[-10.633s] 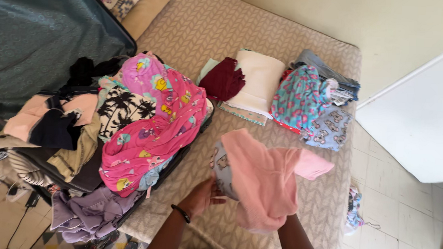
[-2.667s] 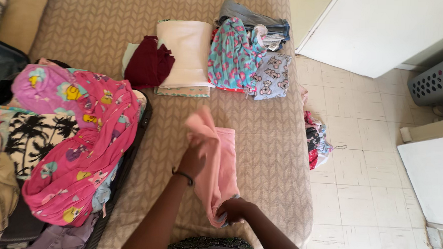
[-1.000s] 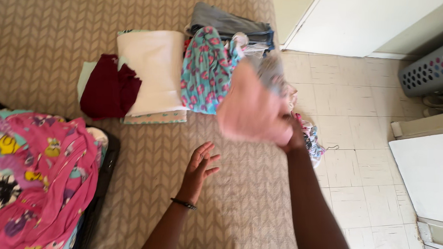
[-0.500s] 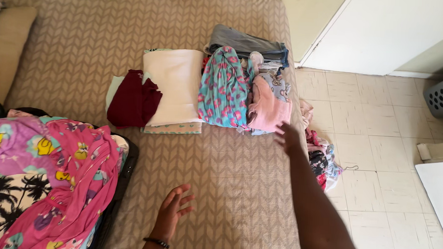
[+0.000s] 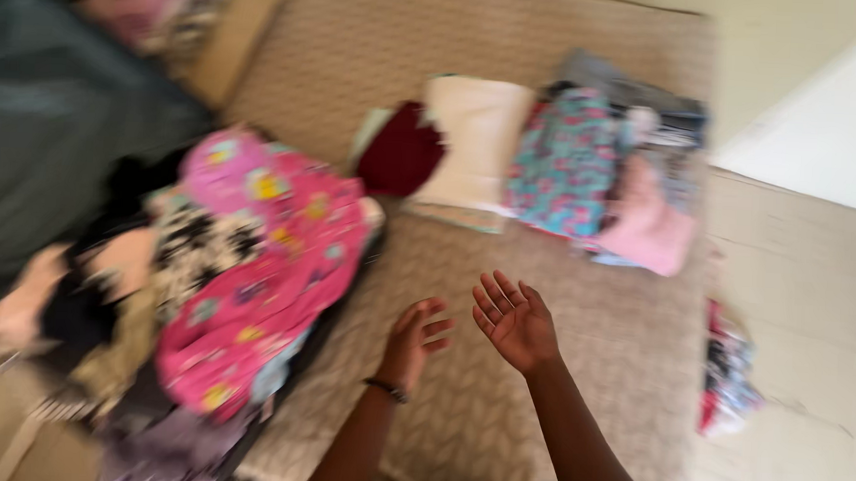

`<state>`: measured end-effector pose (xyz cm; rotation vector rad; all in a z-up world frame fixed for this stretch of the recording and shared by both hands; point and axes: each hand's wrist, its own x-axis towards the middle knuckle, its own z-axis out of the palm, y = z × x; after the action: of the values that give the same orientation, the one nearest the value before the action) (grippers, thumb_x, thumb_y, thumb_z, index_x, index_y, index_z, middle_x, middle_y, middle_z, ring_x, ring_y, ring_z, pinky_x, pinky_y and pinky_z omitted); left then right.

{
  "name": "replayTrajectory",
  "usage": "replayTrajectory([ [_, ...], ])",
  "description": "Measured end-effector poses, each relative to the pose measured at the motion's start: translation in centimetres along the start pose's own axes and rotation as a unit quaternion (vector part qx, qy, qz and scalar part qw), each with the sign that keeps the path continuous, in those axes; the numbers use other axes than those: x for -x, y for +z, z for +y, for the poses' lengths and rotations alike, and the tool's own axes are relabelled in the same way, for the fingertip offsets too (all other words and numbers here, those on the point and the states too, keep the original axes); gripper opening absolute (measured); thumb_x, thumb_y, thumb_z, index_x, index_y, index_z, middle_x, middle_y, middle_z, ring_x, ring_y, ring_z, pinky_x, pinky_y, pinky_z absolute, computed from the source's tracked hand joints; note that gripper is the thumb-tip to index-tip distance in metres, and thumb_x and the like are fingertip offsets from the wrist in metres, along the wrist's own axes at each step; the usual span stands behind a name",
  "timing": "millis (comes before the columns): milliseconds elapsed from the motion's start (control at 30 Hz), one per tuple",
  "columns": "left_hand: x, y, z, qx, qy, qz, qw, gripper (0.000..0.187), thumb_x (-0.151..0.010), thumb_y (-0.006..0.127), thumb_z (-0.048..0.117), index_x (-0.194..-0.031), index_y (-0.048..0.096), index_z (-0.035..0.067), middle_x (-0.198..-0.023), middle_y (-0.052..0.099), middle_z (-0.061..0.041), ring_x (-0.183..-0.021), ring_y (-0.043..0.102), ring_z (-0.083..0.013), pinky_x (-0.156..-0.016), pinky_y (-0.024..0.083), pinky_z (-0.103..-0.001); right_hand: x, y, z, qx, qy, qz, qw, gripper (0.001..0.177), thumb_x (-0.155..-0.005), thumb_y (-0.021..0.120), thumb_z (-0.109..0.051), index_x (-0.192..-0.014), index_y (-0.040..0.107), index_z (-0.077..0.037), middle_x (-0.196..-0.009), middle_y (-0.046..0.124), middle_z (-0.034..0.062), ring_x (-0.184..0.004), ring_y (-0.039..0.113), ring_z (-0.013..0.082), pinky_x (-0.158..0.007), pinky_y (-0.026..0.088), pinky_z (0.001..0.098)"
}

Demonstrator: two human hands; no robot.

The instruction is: The person folds various items of clothing, including a pink shirt, a blue tank top, gray pants, and a patterned pink garment, by hand on a bed before placing them into a suitcase.

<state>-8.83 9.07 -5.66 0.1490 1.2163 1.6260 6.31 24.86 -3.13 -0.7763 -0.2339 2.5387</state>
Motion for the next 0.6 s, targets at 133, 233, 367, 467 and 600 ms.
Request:
replayTrajectory([
  [133,3.3,-2.9,2.1,-0.01,0.019,0.033,0.999,0.058,-0.097,0.056,0.052,-0.135,0.06,0.009,-0.134,0.064,-0.005,-0.112,0.066,-0.0199,-0.091,0.056,-0.039,0.6,5.0,6.3,0.049,0.054,-0.031,0.997,0.051,-0.099,0.05,-0.042,-0.138,0.055,-0.01,-0.137,0.064,0.0077,-0.123,0.06,0.0273,-0.102,0.049,0.0443],
  [233,4.3,-7.5,2.0,0.055,0.05,0.078,0.994,0.055,-0.095,0.059,0.049,-0.133,0.059,0.009,-0.131,0.063,-0.005,-0.111,0.067,-0.0223,-0.087,0.055,-0.042,1.3,6.6,10.0,0.069,0.107,-0.061,0.99,0.049,-0.1,0.054,-0.041,-0.138,0.056,-0.009,-0.132,0.062,0.009,-0.119,0.062,0.0274,-0.1,0.051,0.0449],
  [367,4.8,-17.3,1.1,0.097,0.092,0.167,0.977,0.05,-0.096,0.06,0.046,-0.131,0.058,0.011,-0.128,0.063,-0.005,-0.111,0.066,-0.0241,-0.085,0.054,-0.043,2.9,7.9,13.4,0.108,0.124,-0.034,0.986,0.048,-0.099,0.055,-0.038,-0.137,0.057,-0.01,-0.13,0.064,0.007,-0.116,0.064,0.0258,-0.097,0.052,0.0438],
  [467,4.1,-25.7,1.8,0.0,0.167,0.276,0.947,0.051,-0.095,0.064,0.045,-0.13,0.059,0.008,-0.124,0.062,-0.008,-0.112,0.065,-0.027,-0.084,0.053,-0.044,3.8,8.5,15.3,0.112,0.127,-0.017,0.985,0.046,-0.099,0.054,-0.038,-0.135,0.057,-0.01,-0.128,0.065,0.007,-0.115,0.065,0.0255,-0.096,0.052,0.0433],
  [600,3.3,-35.0,4.9,-0.419,0.256,0.484,0.725,0.056,-0.09,0.07,0.045,-0.127,0.061,0.004,-0.118,0.064,-0.014,-0.108,0.066,-0.0302,-0.085,0.053,-0.044,4.3,8.8,16.6,0.116,0.131,-0.034,0.984,0.047,-0.098,0.054,-0.038,-0.135,0.057,-0.009,-0.126,0.066,0.0073,-0.114,0.065,0.0258,-0.096,0.053,0.0434],
])
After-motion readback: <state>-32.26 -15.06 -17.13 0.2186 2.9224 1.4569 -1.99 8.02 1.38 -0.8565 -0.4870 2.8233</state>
